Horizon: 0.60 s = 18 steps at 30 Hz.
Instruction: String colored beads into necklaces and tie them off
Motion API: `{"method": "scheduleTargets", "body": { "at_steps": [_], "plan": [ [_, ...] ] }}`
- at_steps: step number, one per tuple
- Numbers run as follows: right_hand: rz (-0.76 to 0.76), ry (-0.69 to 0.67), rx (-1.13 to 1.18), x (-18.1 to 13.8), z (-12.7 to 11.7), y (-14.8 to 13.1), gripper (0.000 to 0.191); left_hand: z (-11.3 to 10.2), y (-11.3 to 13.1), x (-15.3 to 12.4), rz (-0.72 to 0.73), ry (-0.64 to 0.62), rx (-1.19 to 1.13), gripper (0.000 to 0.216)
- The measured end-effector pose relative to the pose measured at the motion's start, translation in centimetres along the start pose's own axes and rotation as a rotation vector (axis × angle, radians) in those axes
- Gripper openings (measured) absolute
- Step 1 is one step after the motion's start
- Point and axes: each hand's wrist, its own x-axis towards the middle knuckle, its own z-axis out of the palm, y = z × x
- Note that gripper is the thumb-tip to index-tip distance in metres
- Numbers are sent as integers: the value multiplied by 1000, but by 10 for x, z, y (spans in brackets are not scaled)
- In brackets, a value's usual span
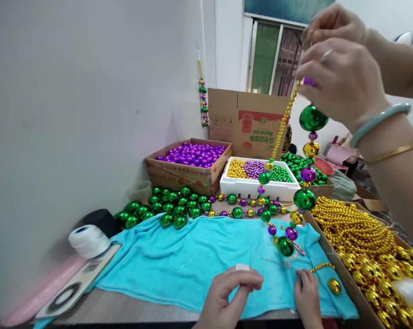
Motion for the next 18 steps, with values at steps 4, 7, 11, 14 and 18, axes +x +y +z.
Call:
{"method": "scheduleTargets", "body": {
  "at_steps": [4,7,11,14,18],
  "plan": [
    [6,14,2,0,2,1,25,1,2,0,-22,8,-2,26],
    [21,8,20,1,1,0,25,1,3,0,-2,4,-4,26],
    [39,-24,17,1,-1,-1,25,1,5,0,-14,5,8,26],
    [52,-46,10,1,-3,-2,25,2,5,0,-19,5,3,26],
    [82,-50,33,2,-4,-2,25,4,3,-1,-3,7,-4,26]
  ]
}}
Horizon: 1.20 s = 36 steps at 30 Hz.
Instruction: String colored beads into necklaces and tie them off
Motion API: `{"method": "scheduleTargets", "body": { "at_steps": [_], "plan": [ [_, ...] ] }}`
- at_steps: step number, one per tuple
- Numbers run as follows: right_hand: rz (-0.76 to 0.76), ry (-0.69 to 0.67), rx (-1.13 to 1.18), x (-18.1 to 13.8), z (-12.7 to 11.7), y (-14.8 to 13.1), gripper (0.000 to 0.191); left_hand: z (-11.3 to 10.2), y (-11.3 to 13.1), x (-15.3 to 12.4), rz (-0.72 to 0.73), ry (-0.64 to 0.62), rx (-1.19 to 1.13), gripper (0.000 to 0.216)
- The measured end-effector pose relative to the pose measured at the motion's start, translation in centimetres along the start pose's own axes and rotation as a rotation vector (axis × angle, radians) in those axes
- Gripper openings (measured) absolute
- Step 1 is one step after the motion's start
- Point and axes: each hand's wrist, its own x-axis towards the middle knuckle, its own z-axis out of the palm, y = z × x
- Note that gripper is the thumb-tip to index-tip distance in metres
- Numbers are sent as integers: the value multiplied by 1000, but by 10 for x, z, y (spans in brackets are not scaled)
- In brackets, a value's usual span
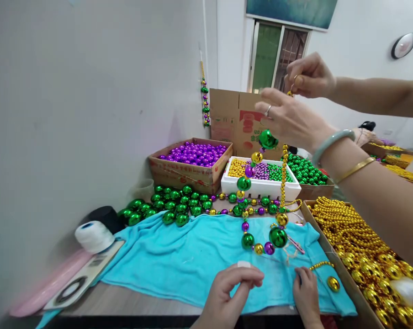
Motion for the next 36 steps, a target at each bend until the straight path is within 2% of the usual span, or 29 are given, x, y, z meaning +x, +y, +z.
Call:
{"method": "scheduleTargets", "body": {
  "at_steps": [4,9,13,17,19,20,21,22,23,25,27,29,31,33,34,35,36],
  "plan": [
    [28,2,30,10,-7,-12,26,1,-4,-2,-6,8,-11,26],
    [119,42,95,28,-37,-55,26,2,-6,-3,-25,5,-17,25],
    [85,-44,120,48,-66,-92,25,4,-3,-3,-44,-4,-26,24],
    [-53,-206,188,102,-77,-130,28,5,-4,-5,-79,-20,-24,25],
    [-147,-291,219,140,-76,-150,30,6,-4,-6,-77,-28,-26,26],
    [-260,-348,232,157,-75,-159,31,6,-5,-7,-74,-33,-27,27],
    [-634,-449,166,173,-74,-166,33,7,-6,-8,-72,-40,-29,27],
    [-970,-423,5,185,-72,-173,39,7,-7,-9,-71,-49,-33,27],
    [-1196,-322,-209,193,-71,-177,43,8,-8,-9,-71,-55,-38,28],
    [-1288,-297,-283,199,-68,-182,44,9,-11,-11,-76,-61,-49,28],
    [-1385,-177,-529,197,-63,-182,38,9,-16,-12,-79,-66,-61,28],
    [-1617,124,-1089,192,-56,-180,31,9,-20,-13,-79,-70,-66,28],
    [-1815,589,-1802,189,-47,-177,28,8,-24,-14,-80,-73,-69,28],
    [-1835,1051,-2377,189,-38,-176,30,6,-28,-15,-84,-75,-72,28],
    [-1805,1230,-2552,188,-34,-175,33,4,-29,-15,-91,-79,-73,29],
    [-1803,1311,-2615,188,-31,-174,35,3,-31,-15,-100,-83,-75,29],
    [-1858,1261,-2561,188,-28,-174,36,2,-33,-14,-110,-87,-76,29]
  ]
}}
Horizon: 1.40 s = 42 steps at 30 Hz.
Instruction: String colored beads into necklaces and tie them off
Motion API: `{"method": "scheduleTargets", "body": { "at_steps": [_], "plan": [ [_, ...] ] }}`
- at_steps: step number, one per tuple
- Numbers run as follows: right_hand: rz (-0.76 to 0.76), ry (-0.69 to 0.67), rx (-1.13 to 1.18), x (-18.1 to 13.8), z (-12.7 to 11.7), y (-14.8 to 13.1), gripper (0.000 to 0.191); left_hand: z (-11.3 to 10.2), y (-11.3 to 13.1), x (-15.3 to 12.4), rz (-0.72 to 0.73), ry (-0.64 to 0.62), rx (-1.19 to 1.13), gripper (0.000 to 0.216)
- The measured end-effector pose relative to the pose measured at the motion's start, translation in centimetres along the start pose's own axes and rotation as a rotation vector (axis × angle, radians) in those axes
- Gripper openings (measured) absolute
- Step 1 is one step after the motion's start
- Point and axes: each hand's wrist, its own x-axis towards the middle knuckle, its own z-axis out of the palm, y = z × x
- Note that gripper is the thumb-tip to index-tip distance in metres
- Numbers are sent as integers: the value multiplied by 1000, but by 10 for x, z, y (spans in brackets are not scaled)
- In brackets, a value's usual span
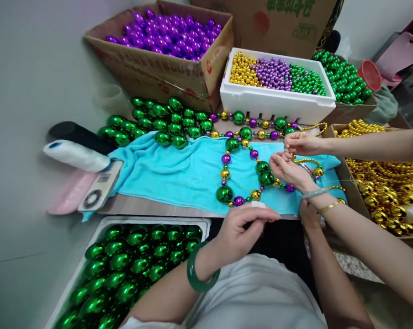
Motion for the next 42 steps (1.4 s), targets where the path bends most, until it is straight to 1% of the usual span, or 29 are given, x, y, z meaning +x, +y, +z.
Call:
{"method": "scheduleTargets", "body": {
  "at_steps": [1,3,4,5,7,9,14,20,22,24,26,28,30,33,35,37,42],
  "plan": [
    [41,54,177,2,-2,-1,37,-1,-2,0,-10,-4,-2,29],
    [144,174,665,6,-6,-2,36,-1,-4,2,-24,-14,-7,30],
    [182,211,887,7,-9,-3,36,-1,-6,3,-27,-18,-8,30],
    [212,225,1062,8,-11,-3,36,-1,-7,4,-29,-19,-8,30],
    [251,210,1263,10,-17,-3,35,1,-9,5,-37,-19,-10,29],
    [285,206,1375,10,-22,-3,32,3,-10,7,-45,-23,-17,29],
    [320,211,1488,8,-31,-4,31,6,-13,11,-76,-40,-27,27],
    [353,117,1610,8,-28,-13,25,10,-16,14,-111,-57,-29,26],
    [446,50,1729,8,-31,-15,27,11,-17,14,-126,-58,-27,26],
    [587,-9,1872,8,-37,-16,31,12,-19,14,-135,-58,-29,26],
    [685,-25,1939,10,-47,-15,33,13,-21,14,-141,-56,-36,26],
    [691,-1,1873,13,-55,-13,34,14,-22,14,-146,-56,-47,26],
    [697,8,1750,16,-62,-11,35,15,-22,14,-151,-54,-49,26],
    [697,-6,1536,19,-66,-8,36,16,-21,15,-149,-48,-37,26],
    [678,-11,1461,17,-66,-5,35,16,-22,15,-149,-47,-37,26],
    [641,5,1468,12,-66,-2,35,16,-22,14,-158,-51,-38,27],
    [551,91,1609,3,-67,1,35,16,-22,14,-176,-47,-25,27]
  ]
}}
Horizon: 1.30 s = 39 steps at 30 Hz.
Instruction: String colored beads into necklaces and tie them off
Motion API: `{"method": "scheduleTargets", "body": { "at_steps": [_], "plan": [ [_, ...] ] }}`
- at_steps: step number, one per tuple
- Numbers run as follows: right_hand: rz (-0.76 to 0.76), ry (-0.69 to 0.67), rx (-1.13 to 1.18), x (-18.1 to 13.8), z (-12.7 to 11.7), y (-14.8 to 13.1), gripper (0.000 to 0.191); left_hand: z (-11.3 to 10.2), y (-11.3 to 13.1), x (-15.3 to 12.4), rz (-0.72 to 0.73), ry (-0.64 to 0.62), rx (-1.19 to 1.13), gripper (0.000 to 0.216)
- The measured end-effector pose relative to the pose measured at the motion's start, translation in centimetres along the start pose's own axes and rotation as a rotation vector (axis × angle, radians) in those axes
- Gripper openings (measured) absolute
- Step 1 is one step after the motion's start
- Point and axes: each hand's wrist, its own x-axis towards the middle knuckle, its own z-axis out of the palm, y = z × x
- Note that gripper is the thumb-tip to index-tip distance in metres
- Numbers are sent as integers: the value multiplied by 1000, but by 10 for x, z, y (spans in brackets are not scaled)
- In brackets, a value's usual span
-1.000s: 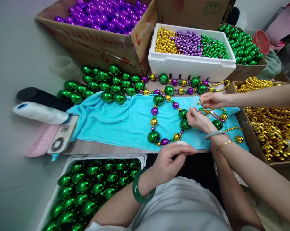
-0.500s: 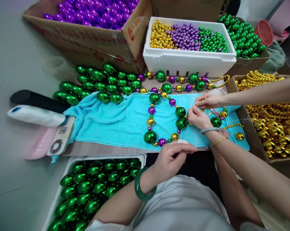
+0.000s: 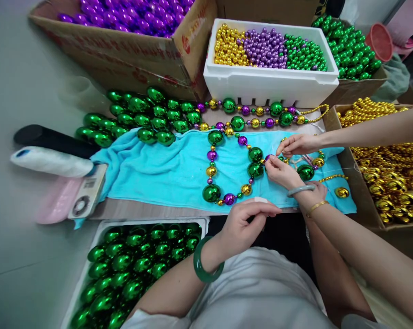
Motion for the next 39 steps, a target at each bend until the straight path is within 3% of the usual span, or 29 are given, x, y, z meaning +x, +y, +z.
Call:
{"method": "scheduleTargets", "body": {
  "at_steps": [8,15,20,25,30,35,39],
  "plan": [
    [-78,-14,-25,-3,4,3,29,0,-4,-2,-21,9,-5,28],
    [-102,50,-83,2,10,5,20,-1,-7,-1,-17,-3,-15,28],
    [-90,67,-12,8,10,-2,21,-1,-7,0,-22,-4,-10,29],
    [22,-10,249,-3,13,-1,35,-1,-7,0,-26,-4,-24,28],
    [226,-84,493,-6,20,-3,44,-1,-9,0,-13,-8,-30,29],
    [430,-140,634,-2,14,-10,46,0,-10,1,-18,-11,-30,29],
    [575,-121,964,-1,9,-11,44,0,-10,2,-27,-11,-30,28]
  ]
}}
